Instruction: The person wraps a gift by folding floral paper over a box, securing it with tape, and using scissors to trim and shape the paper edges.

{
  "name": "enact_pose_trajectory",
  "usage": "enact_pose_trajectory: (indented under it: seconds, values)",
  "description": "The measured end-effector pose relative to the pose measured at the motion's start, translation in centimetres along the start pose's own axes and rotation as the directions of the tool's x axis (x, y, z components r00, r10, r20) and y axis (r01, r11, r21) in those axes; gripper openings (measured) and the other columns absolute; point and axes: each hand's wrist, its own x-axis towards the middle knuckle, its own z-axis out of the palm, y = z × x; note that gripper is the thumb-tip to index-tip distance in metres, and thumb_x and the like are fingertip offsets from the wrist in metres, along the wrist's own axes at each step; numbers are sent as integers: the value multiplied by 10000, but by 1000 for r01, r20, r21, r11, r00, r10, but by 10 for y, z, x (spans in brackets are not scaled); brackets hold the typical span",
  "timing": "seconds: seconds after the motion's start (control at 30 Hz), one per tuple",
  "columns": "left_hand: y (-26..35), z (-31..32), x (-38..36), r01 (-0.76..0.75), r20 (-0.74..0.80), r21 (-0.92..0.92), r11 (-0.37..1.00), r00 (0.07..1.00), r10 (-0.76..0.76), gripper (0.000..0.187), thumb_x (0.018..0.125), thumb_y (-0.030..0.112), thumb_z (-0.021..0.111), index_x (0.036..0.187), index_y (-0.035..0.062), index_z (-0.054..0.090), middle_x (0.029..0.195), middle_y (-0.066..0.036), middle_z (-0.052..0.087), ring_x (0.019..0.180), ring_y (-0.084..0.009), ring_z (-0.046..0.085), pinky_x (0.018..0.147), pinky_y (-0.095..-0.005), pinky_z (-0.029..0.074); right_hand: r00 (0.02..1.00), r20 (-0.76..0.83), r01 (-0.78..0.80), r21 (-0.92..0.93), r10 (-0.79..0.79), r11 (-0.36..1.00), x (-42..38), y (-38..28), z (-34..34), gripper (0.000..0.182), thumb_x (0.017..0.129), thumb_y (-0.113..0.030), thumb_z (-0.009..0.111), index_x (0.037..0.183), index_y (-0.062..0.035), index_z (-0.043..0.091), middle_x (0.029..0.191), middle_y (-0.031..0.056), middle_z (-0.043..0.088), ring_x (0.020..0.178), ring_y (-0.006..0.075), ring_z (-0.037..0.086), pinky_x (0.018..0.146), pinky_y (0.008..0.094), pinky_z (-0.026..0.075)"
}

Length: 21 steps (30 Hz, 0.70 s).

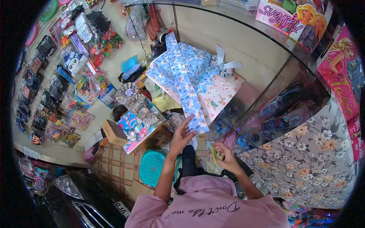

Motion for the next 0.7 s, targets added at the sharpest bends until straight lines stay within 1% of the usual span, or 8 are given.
enact_pose_trajectory:
  seconds: [0.07, 0.1, 0.2, 0.23, 0.33, 0.47, 0.57, 0.7]
  values:
    - [0, -2, 0, 18, 10, 4, 1000, 1000, -18, 635, 853, -74, 625, 1429, 29, 377, 1486, -95, 357, 1285, -183, 432, 1015, -301, 409, 994, 27, -108, -5, 108, 994, -6, -11, 9, 350, 828, -122, 712, 1119, -6, 556, 926, 35, 618, 858, 111, 574, 770, 266, 450]
    - [-1, -3, 0, 28, 15, 5, 1000, 999, -28, 640, 851, -78, 624, 1430, 31, 376, 1490, -93, 352, 1299, -185, 417, 1018, -303, 406, 992, 44, -116, -3, 116, 993, -7, -12, 11, 348, 853, -177, 713, 1111, -1, 558, 912, 35, 631, 851, 105, 578, 759, 265, 454]
    - [-1, -4, 2, -19, 49, 61, 998, 999, 16, 659, 850, -74, 628, 1442, 42, 363, 1500, -84, 340, 1334, -189, 371, 1036, -313, 388, 989, 27, -144, 24, 143, 989, 2, -12, 18, 346, 857, -179, 707, 1114, -4, 555, 903, 33, 650, 828, 87, 578, 718, 261, 444]
    - [0, -4, 1, -11, 51, 89, 996, 999, 7, 668, 850, -64, 636, 1447, 49, 359, 1506, -77, 331, 1356, -183, 335, 1044, -308, 369, 997, 22, -78, 155, 76, 985, 5, -8, 18, 338, 863, -187, 703, 1114, -15, 555, 886, 20, 664, 794, 66, 574, 671, 254, 424]
    - [-7, -8, 0, 5, 48, 31, 999, 999, -7, 673, 848, -52, 647, 1448, 48, 359, 1510, -76, 323, 1366, -181, 317, 1036, -296, 366, 996, 18, -88, 120, 86, 989, 16, -11, 18, 336, 865, -194, 704, 1117, -29, 554, 851, 8, 663, 759, 52, 569, 648, 239, 404]
    - [-5, -6, -2, 37, 41, 30, 999, 998, -38, 675, 851, -40, 651, 1451, 50, 356, 1511, -71, 321, 1347, -174, 338, 1021, -292, 375, 992, 53, -117, 119, 112, 986, 22, 0, 21, 355, 857, -188, 717, 1127, -35, 546, 825, 8, 653, 744, 53, 563, 640, 219, 404]
    - [-4, -7, -3, 43, 37, 5, 999, 998, -44, 671, 855, -34, 648, 1452, 56, 356, 1505, -68, 328, 1328, -166, 356, 1017, -292, 379, 995, 39, -95, 287, 88, 953, 23, 1, 26, 368, 848, -179, 727, 1131, -34, 540, 831, 13, 649, 748, 61, 565, 639, 221, 419]
    - [-6, -7, -4, 46, 17, 6, 999, 999, -46, 650, 861, -30, 644, 1444, 53, 369, 1493, -74, 347, 1311, -162, 376, 1017, -292, 380, 984, 84, -176, 242, 160, 954, 21, -2, 23, 372, 844, -166, 731, 1132, -35, 535, 857, 22, 636, 785, 76, 573, 684, 228, 437]
